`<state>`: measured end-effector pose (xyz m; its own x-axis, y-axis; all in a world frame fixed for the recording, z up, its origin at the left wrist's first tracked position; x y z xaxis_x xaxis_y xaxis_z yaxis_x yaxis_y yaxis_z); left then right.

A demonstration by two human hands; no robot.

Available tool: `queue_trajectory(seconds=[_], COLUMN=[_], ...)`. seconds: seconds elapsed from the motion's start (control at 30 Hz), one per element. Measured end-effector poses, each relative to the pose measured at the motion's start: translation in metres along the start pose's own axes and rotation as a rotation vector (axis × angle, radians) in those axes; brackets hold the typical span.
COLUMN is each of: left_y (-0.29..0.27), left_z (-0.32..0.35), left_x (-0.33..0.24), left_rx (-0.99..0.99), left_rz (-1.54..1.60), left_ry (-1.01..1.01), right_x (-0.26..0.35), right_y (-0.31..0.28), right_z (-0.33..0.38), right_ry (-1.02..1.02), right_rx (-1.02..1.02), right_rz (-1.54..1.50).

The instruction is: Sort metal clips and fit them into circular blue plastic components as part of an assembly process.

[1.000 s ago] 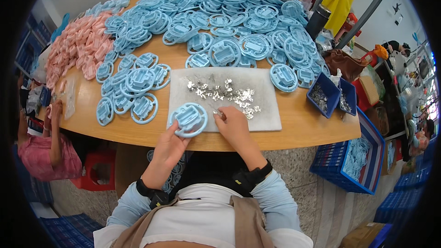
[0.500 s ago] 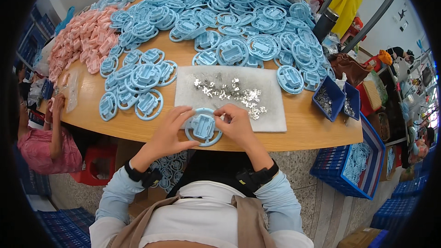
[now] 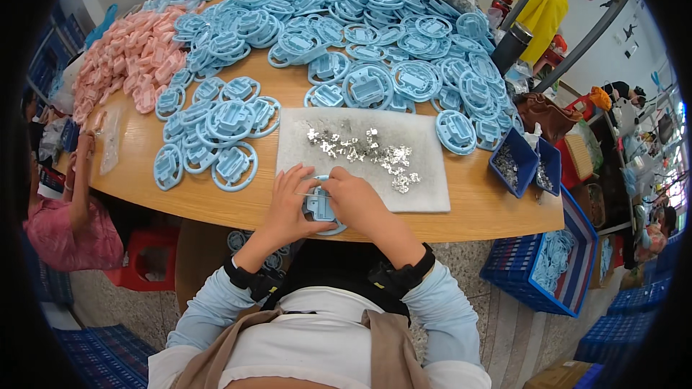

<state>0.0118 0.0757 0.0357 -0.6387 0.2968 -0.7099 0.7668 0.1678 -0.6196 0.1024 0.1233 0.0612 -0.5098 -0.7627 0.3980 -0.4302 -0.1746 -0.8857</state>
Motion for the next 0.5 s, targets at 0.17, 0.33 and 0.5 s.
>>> queue_trajectory(seconds=[0.17,0.33,0.5], left_y=[-0.003,-0.003,-0.002], left_z=[0.003,0.003,0.004], left_x=[0.002,-0.001,0.003], left_rx=[-0.052,-0.058,-0.054], left_rz=[0.023,0.019,0.01], left_ry=[-0.002,-0.008,-0.011], right_x=[0.014,-0.001,0.014], right_y=[0.008,0.011,0.017], right_z=[-0.001,0.01,0.019], right_ry=[0.084,0.199,0.213], right_rx=[0.075,-0.047,-0.049], right_rz=[0.216,0.173,0.26])
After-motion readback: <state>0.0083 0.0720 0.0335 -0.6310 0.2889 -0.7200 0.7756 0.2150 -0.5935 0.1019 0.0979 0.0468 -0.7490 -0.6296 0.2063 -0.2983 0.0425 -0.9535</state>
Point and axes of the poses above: each hand's wrist, its own z-axis away from the middle knuckle, its own y-axis out of the palm, x = y × z, the point moved 9 cm from there along -z, towards the middle knuckle, and after that the axes turned 11 degrees about z, right-handed, at the moved point
